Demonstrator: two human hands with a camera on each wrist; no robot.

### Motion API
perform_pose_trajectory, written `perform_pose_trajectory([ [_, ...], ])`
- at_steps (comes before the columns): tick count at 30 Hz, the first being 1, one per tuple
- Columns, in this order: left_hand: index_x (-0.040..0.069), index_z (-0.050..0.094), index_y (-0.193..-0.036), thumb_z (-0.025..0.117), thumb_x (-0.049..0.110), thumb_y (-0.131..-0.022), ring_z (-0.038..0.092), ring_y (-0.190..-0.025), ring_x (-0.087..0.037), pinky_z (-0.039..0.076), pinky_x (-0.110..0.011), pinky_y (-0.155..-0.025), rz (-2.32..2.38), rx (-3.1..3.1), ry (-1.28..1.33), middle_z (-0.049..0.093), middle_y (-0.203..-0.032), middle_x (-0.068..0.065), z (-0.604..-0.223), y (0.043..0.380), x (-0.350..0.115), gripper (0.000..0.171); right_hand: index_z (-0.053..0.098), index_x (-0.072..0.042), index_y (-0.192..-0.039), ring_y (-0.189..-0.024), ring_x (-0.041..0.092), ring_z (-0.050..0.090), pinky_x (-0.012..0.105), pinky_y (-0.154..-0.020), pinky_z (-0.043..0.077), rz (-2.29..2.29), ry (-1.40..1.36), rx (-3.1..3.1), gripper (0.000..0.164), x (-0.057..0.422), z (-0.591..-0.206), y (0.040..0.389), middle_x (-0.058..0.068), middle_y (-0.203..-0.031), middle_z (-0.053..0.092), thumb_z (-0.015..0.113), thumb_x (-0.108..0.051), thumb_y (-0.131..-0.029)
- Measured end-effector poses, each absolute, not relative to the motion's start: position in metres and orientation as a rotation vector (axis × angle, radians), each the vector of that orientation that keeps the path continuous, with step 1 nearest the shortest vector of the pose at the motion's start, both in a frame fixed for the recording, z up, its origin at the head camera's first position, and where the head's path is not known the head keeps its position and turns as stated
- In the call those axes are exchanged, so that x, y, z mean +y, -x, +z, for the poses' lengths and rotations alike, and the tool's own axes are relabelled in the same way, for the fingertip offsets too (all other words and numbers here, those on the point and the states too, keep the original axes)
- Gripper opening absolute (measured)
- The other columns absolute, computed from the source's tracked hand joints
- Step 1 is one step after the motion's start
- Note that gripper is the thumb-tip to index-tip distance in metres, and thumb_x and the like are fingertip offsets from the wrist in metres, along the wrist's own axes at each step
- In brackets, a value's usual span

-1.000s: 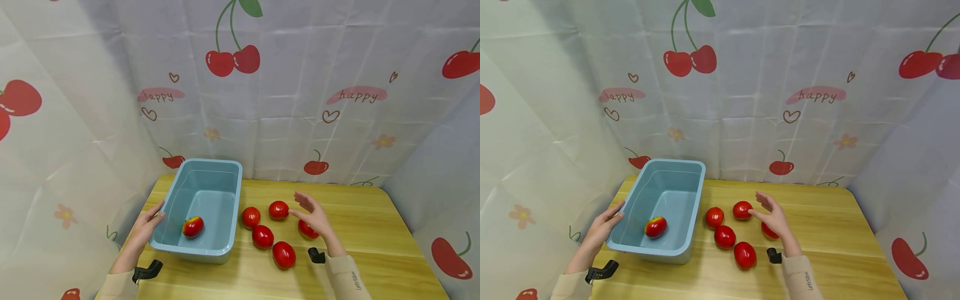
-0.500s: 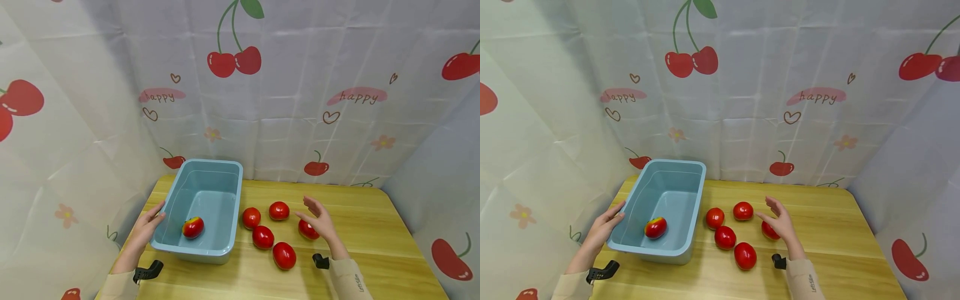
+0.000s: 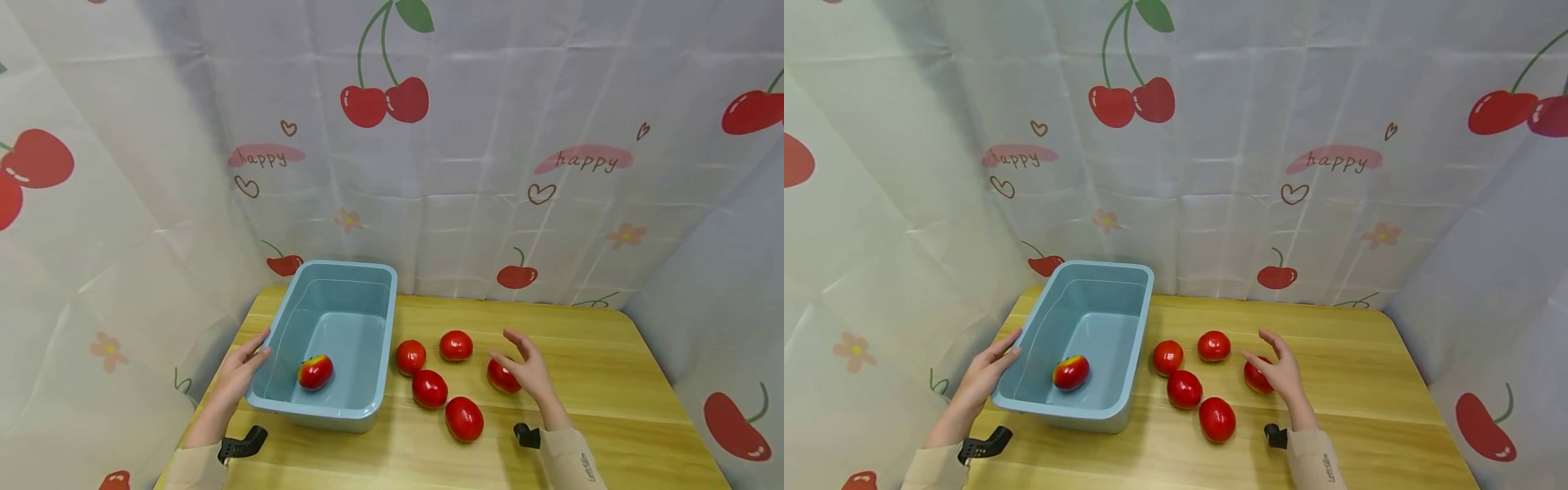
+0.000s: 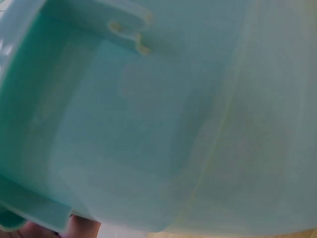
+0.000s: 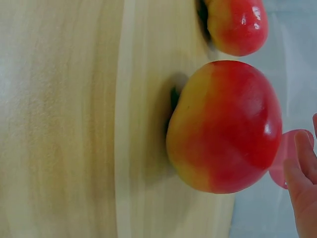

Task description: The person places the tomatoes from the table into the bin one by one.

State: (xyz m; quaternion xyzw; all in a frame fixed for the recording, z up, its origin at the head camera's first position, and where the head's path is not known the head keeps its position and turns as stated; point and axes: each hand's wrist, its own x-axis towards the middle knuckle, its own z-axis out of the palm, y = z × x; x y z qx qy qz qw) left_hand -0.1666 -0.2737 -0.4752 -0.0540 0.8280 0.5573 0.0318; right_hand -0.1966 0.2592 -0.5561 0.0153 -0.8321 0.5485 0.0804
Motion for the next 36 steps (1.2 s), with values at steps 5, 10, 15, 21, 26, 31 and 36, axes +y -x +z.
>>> perform_pose_trajectory([
  [5,0.008,0.032,-0.147,0.049,0.025,-0.099,0.034,-0.131,-0.038,0.03,-0.055,-0.102,1.716,2.556,0.183,0.027,-0.15,-0.018,-0.475,0.166,-0.273,0.054,0.041,0.002,-0.137,-0.133,0.04,0.027,0.056,-0.108,0.017,1.694,0.005,-2.541,0.071,0.263,-0.557,0.197,0.023,-0.139,0.04,0.074,-0.03,-0.082],
  [10,0.009,0.032,-0.147,0.049,0.026,-0.099,0.032,-0.132,-0.038,0.029,-0.056,-0.103,1.711,2.559,0.201,0.026,-0.151,-0.017,-0.475,0.166,-0.272,0.053,0.04,0.001,-0.137,-0.134,0.038,0.026,0.056,-0.109,0.016,1.698,0.032,-2.573,0.072,0.265,-0.561,0.198,0.022,-0.141,0.039,0.075,-0.027,-0.081],
  [15,0.01,0.032,-0.147,0.048,0.027,-0.099,0.031,-0.133,-0.038,0.028,-0.056,-0.103,1.718,2.553,0.2,0.026,-0.151,-0.017,-0.475,0.165,-0.272,0.054,0.04,0.0,-0.137,-0.134,0.039,0.026,0.056,-0.108,0.016,1.691,0.048,-2.598,0.072,0.266,-0.564,0.196,0.022,-0.141,0.039,0.075,-0.028,-0.081],
  [21,0.009,0.032,-0.147,0.049,0.027,-0.099,0.03,-0.134,-0.037,0.027,-0.055,-0.104,1.741,2.546,0.187,0.025,-0.151,-0.017,-0.477,0.166,-0.272,0.054,0.038,0.001,-0.138,-0.134,0.04,0.025,0.055,-0.108,0.017,1.696,0.044,-2.625,0.073,0.266,-0.567,0.193,0.023,-0.142,0.036,0.074,-0.026,-0.082],
  [26,0.009,0.032,-0.147,0.049,0.029,-0.099,0.029,-0.134,-0.036,0.026,-0.054,-0.105,1.763,2.53,0.182,0.025,-0.151,-0.016,-0.477,0.166,-0.272,0.055,0.037,0.0,-0.139,-0.133,0.04,0.027,0.054,-0.107,0.021,1.698,0.064,-2.652,0.074,0.265,-0.571,0.191,0.024,-0.143,0.034,0.074,-0.027,-0.082],
  [31,0.01,0.032,-0.147,0.049,0.029,-0.099,0.027,-0.136,-0.035,0.025,-0.054,-0.106,1.774,2.514,0.188,0.024,-0.152,-0.014,-0.477,0.165,-0.272,0.055,0.036,-0.003,-0.14,-0.13,0.04,0.031,0.055,-0.103,0.029,1.692,0.111,-2.694,0.073,0.264,-0.574,0.189,0.023,-0.144,0.033,0.073,-0.027,-0.083],
  [36,0.01,0.032,-0.147,0.048,0.03,-0.099,0.026,-0.136,-0.035,0.023,-0.054,-0.107,1.779,2.519,0.19,0.024,-0.152,-0.014,-0.477,0.165,-0.271,0.055,0.035,-0.005,-0.141,-0.127,0.04,0.033,0.055,-0.103,0.03,1.678,0.153,-2.729,0.073,0.263,-0.577,0.188,0.024,-0.143,0.033,0.073,-0.027,-0.083],
])
